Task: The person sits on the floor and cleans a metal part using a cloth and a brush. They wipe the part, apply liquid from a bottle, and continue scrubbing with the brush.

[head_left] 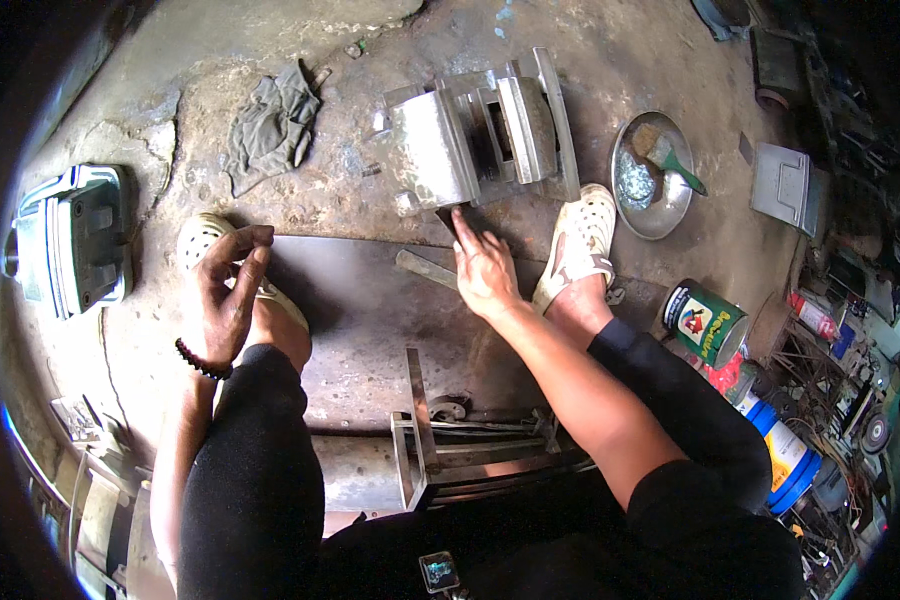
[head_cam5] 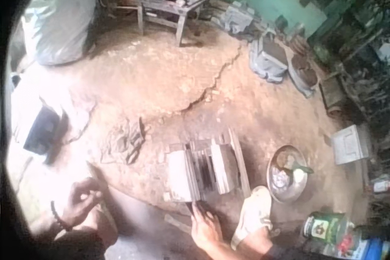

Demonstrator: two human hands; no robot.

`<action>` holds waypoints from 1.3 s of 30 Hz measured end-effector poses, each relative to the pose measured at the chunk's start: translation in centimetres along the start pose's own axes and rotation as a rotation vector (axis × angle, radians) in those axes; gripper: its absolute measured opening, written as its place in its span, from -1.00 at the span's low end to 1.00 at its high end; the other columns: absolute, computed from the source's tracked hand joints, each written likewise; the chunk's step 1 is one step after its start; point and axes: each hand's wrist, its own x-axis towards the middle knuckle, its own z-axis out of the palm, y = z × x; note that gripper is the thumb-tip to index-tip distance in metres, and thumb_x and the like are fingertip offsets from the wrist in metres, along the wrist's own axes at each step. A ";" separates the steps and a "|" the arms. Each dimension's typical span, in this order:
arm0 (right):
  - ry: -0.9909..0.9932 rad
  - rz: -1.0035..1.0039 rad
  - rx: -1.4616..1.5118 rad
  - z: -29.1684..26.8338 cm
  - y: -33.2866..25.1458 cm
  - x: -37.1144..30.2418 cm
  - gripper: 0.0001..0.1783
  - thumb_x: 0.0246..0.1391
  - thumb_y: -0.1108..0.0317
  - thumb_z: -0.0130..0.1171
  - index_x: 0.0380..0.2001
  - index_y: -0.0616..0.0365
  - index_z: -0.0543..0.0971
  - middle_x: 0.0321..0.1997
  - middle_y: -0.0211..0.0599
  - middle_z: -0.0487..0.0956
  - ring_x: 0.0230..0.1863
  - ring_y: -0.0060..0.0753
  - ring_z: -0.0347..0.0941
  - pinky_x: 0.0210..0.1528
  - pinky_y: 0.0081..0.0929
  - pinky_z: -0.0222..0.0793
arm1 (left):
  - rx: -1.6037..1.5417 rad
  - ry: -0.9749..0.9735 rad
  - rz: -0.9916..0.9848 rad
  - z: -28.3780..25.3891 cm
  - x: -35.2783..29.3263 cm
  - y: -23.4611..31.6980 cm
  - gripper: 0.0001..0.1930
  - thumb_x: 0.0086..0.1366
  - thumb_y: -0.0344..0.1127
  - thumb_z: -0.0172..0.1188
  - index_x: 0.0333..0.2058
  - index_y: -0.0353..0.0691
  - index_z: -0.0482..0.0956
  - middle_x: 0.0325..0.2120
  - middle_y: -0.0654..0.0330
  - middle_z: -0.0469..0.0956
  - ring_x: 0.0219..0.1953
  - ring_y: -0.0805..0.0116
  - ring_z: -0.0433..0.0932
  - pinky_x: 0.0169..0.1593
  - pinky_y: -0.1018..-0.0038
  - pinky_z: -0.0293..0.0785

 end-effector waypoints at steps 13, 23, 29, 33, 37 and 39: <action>-0.120 0.082 -0.064 -0.9 -0.1 -0.2 -0.34 0.20 0.32 0.00 0.37 -0.03 0.17 0.10 -0.12 0.54 0.11 0.02 0.41 0.23 0.01 0.23 | -0.047 -0.068 0.028 -0.1 -0.2 0.6 -0.71 0.39 -0.34 0.10 -0.01 -0.40 0.52 -0.14 0.12 0.60 -0.08 0.42 0.50 0.05 0.49 0.40; -0.136 0.060 -0.072 -0.8 -0.5 0.2 -0.34 0.23 0.31 -0.04 0.38 -0.01 0.12 0.06 0.06 0.54 0.15 0.10 0.40 0.25 0.00 0.22 | -0.045 -0.076 -0.042 0.0 -0.3 0.5 -0.73 0.38 -0.34 0.11 -0.03 -0.40 0.53 -0.13 0.11 0.59 -0.07 0.41 0.50 0.05 0.49 0.39; -0.248 0.103 -0.075 -1.3 -0.1 0.2 -0.31 0.21 0.34 -0.02 0.40 -0.07 0.10 0.17 -0.06 0.49 0.10 0.07 0.41 0.24 -0.01 0.22 | 0.067 -0.042 -0.024 0.0 -0.3 1.3 -0.72 0.39 -0.33 0.11 -0.03 -0.40 0.52 -0.15 0.12 0.61 -0.07 0.41 0.51 0.06 0.47 0.40; -0.156 0.098 -0.078 -0.8 -0.4 0.2 -0.32 0.22 0.30 -0.03 0.40 -0.04 0.10 0.09 0.03 0.52 0.09 0.09 0.41 0.25 0.01 0.21 | -0.071 -0.124 -0.015 0.4 -0.1 1.3 -0.73 0.36 -0.34 0.13 -0.05 -0.38 0.55 -0.18 0.14 0.60 -0.12 0.42 0.51 0.01 0.48 0.41; -0.120 0.086 -0.054 0.0 -0.4 0.1 -0.35 0.21 0.30 -0.04 0.38 0.00 0.14 0.03 0.05 0.55 0.11 0.16 0.40 0.26 -0.01 0.21 | 0.059 -0.005 0.064 0.5 -0.2 0.9 -0.80 0.36 -0.34 0.13 -0.11 -0.28 0.59 -0.19 0.18 0.63 -0.18 0.42 0.55 -0.12 0.50 0.42; -0.053 0.056 -0.015 0.2 -0.2 0.2 -0.34 0.21 0.32 -0.04 0.38 0.00 0.14 0.02 0.07 0.56 0.12 0.15 0.41 0.25 -0.02 0.23 | -0.006 -0.078 0.036 0.5 -0.2 0.7 -0.76 0.36 -0.35 0.13 -0.08 -0.34 0.57 -0.20 0.16 0.61 -0.18 0.43 0.52 -0.06 0.50 0.41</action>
